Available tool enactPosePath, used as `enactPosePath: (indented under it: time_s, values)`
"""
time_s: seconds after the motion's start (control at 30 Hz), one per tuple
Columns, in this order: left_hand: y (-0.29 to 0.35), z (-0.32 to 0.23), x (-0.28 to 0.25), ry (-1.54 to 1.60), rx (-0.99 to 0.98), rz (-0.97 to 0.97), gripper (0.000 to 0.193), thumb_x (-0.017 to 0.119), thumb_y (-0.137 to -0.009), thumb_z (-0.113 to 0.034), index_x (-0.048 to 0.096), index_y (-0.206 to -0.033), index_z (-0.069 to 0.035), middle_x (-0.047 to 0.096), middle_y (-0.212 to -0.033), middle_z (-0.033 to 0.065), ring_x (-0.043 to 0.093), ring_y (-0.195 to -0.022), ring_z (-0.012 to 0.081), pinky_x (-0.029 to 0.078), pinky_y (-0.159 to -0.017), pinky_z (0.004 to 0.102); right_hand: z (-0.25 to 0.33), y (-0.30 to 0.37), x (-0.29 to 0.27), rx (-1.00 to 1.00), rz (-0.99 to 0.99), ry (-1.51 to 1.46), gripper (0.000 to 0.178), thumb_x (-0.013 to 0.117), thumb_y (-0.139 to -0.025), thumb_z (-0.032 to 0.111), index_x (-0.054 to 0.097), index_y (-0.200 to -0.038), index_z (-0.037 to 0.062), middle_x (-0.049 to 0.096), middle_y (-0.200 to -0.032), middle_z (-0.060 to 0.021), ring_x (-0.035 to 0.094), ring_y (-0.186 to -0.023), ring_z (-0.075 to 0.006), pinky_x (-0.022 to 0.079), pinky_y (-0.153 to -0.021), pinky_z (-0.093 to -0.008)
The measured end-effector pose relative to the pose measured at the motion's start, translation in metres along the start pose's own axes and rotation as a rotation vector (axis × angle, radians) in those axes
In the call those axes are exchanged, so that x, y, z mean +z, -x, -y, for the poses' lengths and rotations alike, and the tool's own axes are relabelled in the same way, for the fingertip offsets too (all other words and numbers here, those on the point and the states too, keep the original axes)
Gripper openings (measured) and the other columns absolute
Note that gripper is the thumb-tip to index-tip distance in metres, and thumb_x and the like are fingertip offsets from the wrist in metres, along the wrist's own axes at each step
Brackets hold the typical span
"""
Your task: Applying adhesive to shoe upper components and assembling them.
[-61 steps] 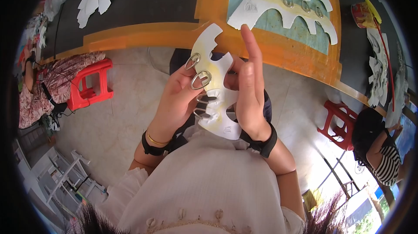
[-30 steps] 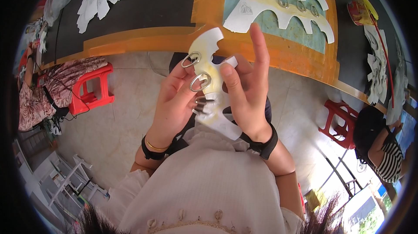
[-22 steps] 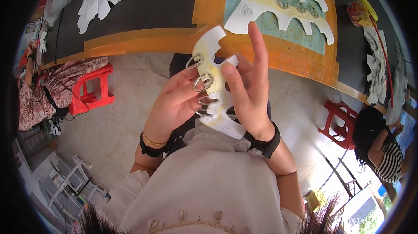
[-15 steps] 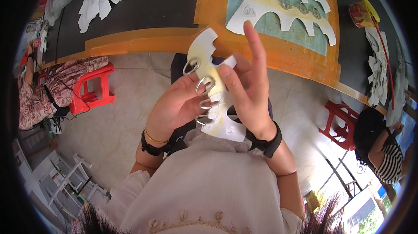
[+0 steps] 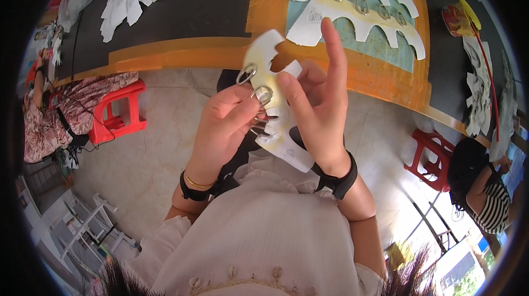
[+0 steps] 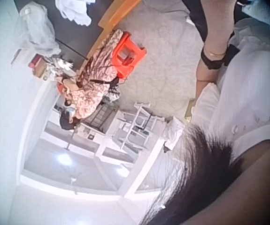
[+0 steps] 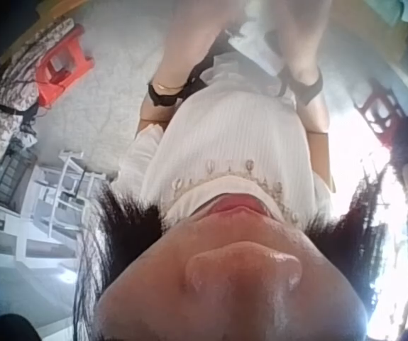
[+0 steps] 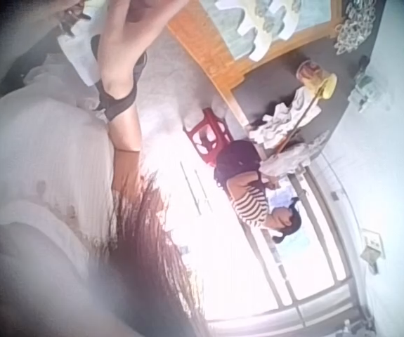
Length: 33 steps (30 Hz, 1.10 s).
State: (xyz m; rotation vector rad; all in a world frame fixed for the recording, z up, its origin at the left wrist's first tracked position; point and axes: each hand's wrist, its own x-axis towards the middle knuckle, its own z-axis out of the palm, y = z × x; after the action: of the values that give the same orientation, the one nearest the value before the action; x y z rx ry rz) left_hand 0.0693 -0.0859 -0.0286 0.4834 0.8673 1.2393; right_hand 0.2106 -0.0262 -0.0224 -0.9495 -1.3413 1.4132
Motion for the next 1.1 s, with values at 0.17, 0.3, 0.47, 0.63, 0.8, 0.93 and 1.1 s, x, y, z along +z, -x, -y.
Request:
enactPosePath:
  time_s: [0.17,0.3,0.47,0.63,0.8,0.93,1.1]
  values:
    - [-0.003,0.005,0.004,0.013,0.117,-0.060,0.016,0.060,-0.089,-0.013,0.063,-0.094,0.002,0.060,-0.091,0.0032,0.057,-0.083,0.0091,0.046,-0.078,0.0238,0.003,0.001,-0.014,-0.093,-0.129,0.060,0.054,0.057,-0.088,0.008,0.031,-0.136,0.0055,0.055,-0.085,-0.0045,0.053,-0.072,-0.0106,0.043,-0.063,-0.0213]
    - [-0.006,0.007,0.010,0.011,0.201,-0.162,0.019,0.060,-0.090,-0.015,0.063,-0.096,0.003,0.060,-0.092,0.0035,0.057,-0.084,0.0097,0.047,-0.078,0.0250,0.022,0.000,-0.012,-0.768,-0.044,0.860,0.030,0.070,-0.074,0.003,0.059,-0.102,0.0025,0.054,-0.080,-0.0062,0.053,-0.076,-0.0193,0.042,-0.067,-0.0315]
    - [-0.006,0.007,0.018,0.050,0.212,-0.158,0.020,0.057,-0.091,-0.013,0.062,-0.098,0.005,0.059,-0.094,0.0054,0.057,-0.085,0.0101,0.048,-0.077,0.0250,0.008,-0.001,0.001,-0.619,-0.089,0.810,0.022,0.074,-0.063,0.008,0.065,-0.082,0.0109,0.057,-0.078,0.0013,0.052,-0.074,-0.0186,0.035,-0.072,-0.0306]
    - [-0.005,0.012,0.019,-0.199,0.418,-0.239,0.021,0.057,-0.091,-0.013,0.062,-0.097,0.007,0.059,-0.093,0.0077,0.057,-0.081,0.0110,0.045,-0.071,0.0225,0.012,-0.001,0.002,-0.617,-0.075,0.849,0.023,0.074,-0.062,0.006,0.065,-0.083,0.0109,0.057,-0.076,0.0016,0.053,-0.074,-0.0177,0.035,-0.072,-0.0306]
    - [-0.003,0.008,0.016,-0.533,0.542,-0.264,0.017,0.060,-0.088,-0.010,0.063,-0.094,0.006,0.060,-0.090,0.0093,0.057,-0.078,0.0119,0.045,-0.068,0.0223,0.018,-0.001,0.006,-0.526,-0.055,0.853,0.020,0.073,-0.062,0.004,0.062,-0.077,0.0114,0.056,-0.074,0.0016,0.053,-0.072,-0.0169,0.035,-0.072,-0.0301]
    - [-0.003,0.005,0.014,-0.632,0.572,-0.242,0.015,0.061,-0.087,-0.008,0.063,-0.092,0.006,0.061,-0.089,0.0105,0.058,-0.075,0.0119,0.045,-0.067,0.0221,0.017,-0.003,0.008,-0.421,-0.036,0.800,0.018,0.071,-0.061,0.006,0.058,-0.071,0.0121,0.052,-0.069,0.0014,0.051,-0.068,-0.0167,0.035,-0.070,-0.0300]
    - [-0.003,-0.004,0.011,-0.358,0.387,-0.216,0.015,0.061,-0.088,-0.009,0.063,-0.089,0.006,0.059,-0.085,0.0071,0.056,-0.074,0.0094,0.044,-0.067,0.0209,0.021,-0.002,0.005,-0.374,-0.062,0.738,0.018,0.072,-0.061,0.007,0.057,-0.070,0.0125,0.051,-0.067,0.0013,0.050,-0.066,-0.0162,0.034,-0.070,-0.0295]
